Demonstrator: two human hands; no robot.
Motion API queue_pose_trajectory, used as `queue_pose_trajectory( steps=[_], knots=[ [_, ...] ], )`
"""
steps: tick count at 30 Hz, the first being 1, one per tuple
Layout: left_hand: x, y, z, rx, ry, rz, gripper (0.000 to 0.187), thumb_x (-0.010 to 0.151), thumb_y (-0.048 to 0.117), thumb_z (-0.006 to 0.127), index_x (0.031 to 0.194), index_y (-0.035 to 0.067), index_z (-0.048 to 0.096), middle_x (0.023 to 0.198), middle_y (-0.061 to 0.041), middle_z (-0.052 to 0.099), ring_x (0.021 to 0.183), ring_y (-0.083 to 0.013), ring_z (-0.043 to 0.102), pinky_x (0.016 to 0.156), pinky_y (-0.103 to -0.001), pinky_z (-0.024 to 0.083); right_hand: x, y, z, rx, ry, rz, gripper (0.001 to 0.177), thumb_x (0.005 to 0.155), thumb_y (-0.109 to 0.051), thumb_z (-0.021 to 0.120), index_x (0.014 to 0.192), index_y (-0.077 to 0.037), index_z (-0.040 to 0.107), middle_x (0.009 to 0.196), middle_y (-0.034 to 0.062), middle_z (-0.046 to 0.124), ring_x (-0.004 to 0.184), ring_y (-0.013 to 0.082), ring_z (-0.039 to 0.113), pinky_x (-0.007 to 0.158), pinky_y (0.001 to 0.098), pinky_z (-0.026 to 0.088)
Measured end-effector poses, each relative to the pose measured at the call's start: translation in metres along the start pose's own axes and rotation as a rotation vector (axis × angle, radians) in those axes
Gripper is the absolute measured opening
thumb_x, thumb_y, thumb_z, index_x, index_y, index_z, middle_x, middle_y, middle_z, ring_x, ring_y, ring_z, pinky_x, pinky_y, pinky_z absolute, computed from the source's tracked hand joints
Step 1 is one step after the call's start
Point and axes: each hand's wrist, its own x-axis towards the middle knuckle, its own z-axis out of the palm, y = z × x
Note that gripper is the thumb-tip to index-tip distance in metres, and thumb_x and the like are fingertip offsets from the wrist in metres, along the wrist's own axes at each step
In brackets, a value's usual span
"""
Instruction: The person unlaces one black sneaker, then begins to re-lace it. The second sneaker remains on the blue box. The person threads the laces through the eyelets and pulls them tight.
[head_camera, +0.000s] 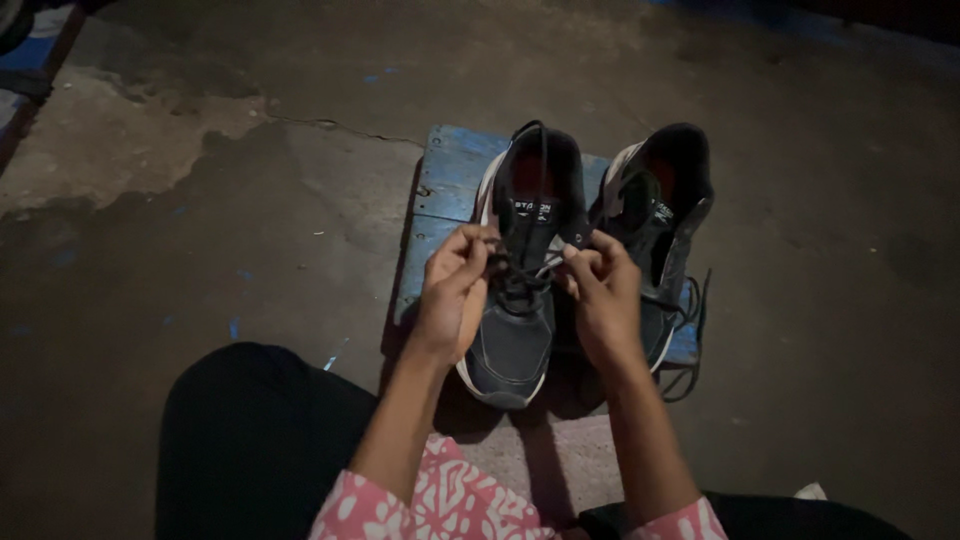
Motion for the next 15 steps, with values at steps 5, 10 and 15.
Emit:
queue_pose_trajectory(
  steps=[5,10,15],
  knots=[
    [0.002,0.013,0.021,0.798,0.054,-0.048,0.037,0.109,0.035,0.054,0.093,0.004,0.066,0.081,-0.009,0.061,0.072,-0.0225,0.061,0.069,-0.04,0.051,-0.002,0.011,-0.005,0.049,-0.059,-0.083,0.015,0.102,-0.011,0.067,0.109,0.002,0.066,0.081,-0.0037,0.059,0.071,0.0038,0.053,0.065,0.021,0.044],
    [0.013,0.032,0.052,1.64,-0.081,0.115,0.027,0.094,0.035,0.064,0.092,0.009,0.072,0.079,-0.017,0.072,0.08,-0.0384,0.07,0.074,-0.049,0.053,-0.007,0.004,0.001,-0.127,0.01,-0.077,0.012,0.1,-0.014,0.065,0.101,-0.002,0.069,0.08,-0.004,0.063,0.069,0.0026,0.054,0.062,0.0206,0.042],
    [0.004,0.043,0.056,1.341,-0.232,0.123,0.022,0.101,0.024,0.056,0.094,0.009,0.071,0.086,-0.016,0.072,0.084,-0.0366,0.072,0.077,-0.049,0.054,-0.009,0.0,0.001,-0.091,0.049,-0.05,0.018,0.102,-0.017,0.062,0.093,-0.003,0.067,0.08,-0.0041,0.067,0.072,0.0026,0.059,0.064,0.02,0.046]
  ],
)
